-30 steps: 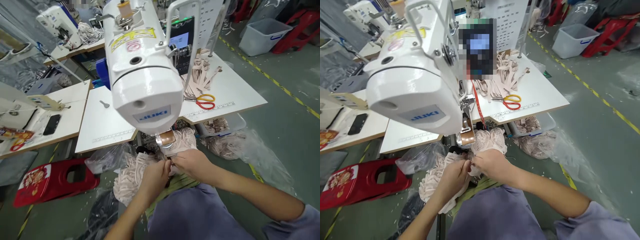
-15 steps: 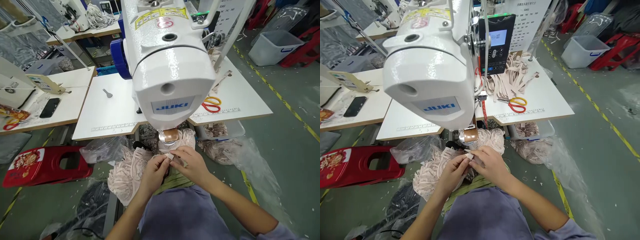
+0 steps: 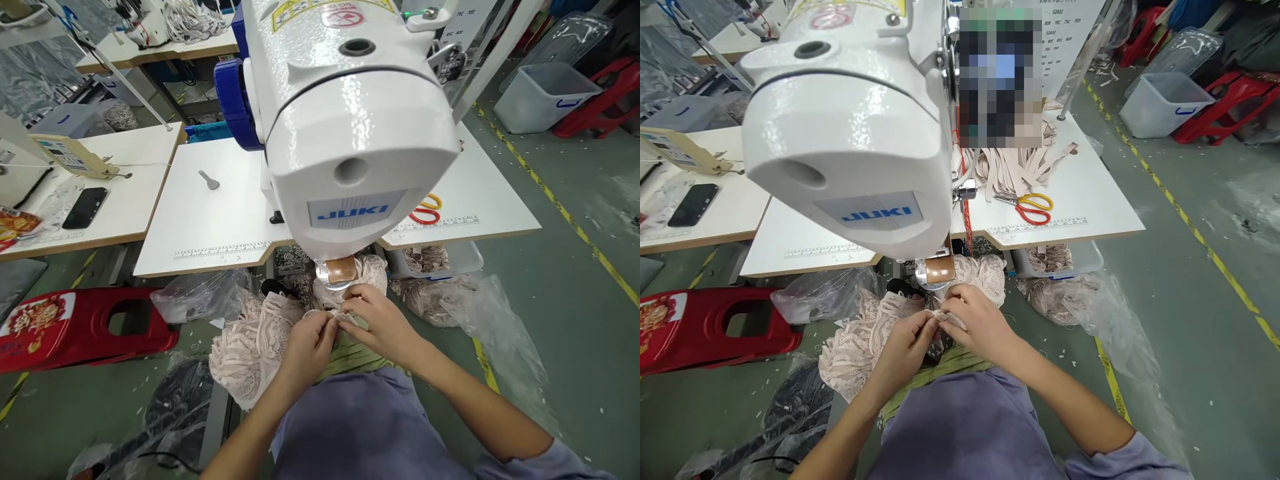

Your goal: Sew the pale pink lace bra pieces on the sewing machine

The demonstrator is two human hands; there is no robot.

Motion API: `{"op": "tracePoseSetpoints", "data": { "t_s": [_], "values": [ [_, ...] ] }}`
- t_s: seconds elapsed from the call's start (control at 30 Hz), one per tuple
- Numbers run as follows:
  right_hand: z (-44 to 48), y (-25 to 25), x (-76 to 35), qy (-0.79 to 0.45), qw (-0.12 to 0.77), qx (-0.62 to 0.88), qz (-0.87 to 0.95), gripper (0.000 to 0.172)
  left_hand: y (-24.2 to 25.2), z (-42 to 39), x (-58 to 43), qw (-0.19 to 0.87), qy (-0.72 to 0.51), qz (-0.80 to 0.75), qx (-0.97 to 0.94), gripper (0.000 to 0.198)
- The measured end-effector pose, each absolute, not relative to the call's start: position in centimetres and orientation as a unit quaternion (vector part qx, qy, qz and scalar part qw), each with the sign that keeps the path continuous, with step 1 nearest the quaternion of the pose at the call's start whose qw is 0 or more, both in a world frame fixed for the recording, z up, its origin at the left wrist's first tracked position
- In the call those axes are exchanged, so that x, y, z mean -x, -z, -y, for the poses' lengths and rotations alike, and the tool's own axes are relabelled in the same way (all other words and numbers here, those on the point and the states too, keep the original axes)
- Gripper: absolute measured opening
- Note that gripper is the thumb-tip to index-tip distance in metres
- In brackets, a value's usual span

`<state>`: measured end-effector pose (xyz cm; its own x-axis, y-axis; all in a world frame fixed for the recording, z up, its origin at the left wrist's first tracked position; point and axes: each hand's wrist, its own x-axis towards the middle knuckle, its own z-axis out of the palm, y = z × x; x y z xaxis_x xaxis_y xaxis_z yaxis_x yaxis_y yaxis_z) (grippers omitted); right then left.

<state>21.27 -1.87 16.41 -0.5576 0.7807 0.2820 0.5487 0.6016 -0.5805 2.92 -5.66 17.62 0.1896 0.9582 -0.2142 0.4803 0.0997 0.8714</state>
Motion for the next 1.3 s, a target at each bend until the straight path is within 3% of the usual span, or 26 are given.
{"op": "tracePoseSetpoints", "data": {
  "t_s": [0.17,0.3,0.37,0.47,0.57,0.77,0.87,1.03,1.17,1.3],
  "values": [
    [2.5,-15.0,-20.9,-0.157,0.362,0.371,0.841,0.014,-17.5,5.6,-3.3,0.494,-0.271,-0.584,-0.584,0.037],
    [4.1,-13.8,-20.0,-0.107,0.443,0.381,0.805,0.017,-16.9,5.6,-3.8,0.459,-0.297,-0.614,-0.569,0.04],
    [3.3,-13.5,-20.5,-0.104,0.365,0.39,0.839,0.02,-16.4,5.4,-3.7,0.45,-0.303,-0.633,-0.551,0.042],
    [-1.8,-14.2,-23.9,-0.102,0.18,0.488,0.848,0.023,-16.1,4.9,-2.9,0.485,-0.314,-0.633,-0.516,0.047],
    [-9.6,-16.5,-29.2,-0.046,0.133,0.619,0.773,0.045,-16.9,4.4,-2.4,0.54,-0.316,-0.618,-0.475,0.051],
    [-17.7,-19.4,-33.8,-0.073,0.001,0.637,0.767,0.027,-18.4,4.1,-2.8,0.683,-0.376,-0.545,-0.308,0.047],
    [-14.1,-18.8,-34.1,-0.085,-0.016,0.618,0.781,0.019,-17.9,4.1,-2.5,0.696,-0.402,-0.536,-0.259,0.044],
    [-1.7,-18.5,-33.6,-0.225,0.137,0.607,0.75,0.03,-17.3,4.2,-1.9,0.707,-0.422,-0.521,-0.225,0.046],
    [5.4,-19.5,-30.1,-0.269,0.14,0.478,0.824,0.035,-17.5,4.2,-2.0,0.714,-0.403,-0.518,-0.243,0.044],
    [6.1,-19.6,-26.7,-0.244,0.142,0.446,0.849,0.032,-17.6,4.3,-2.1,0.715,-0.37,-0.522,-0.28,0.044]
  ]
}}
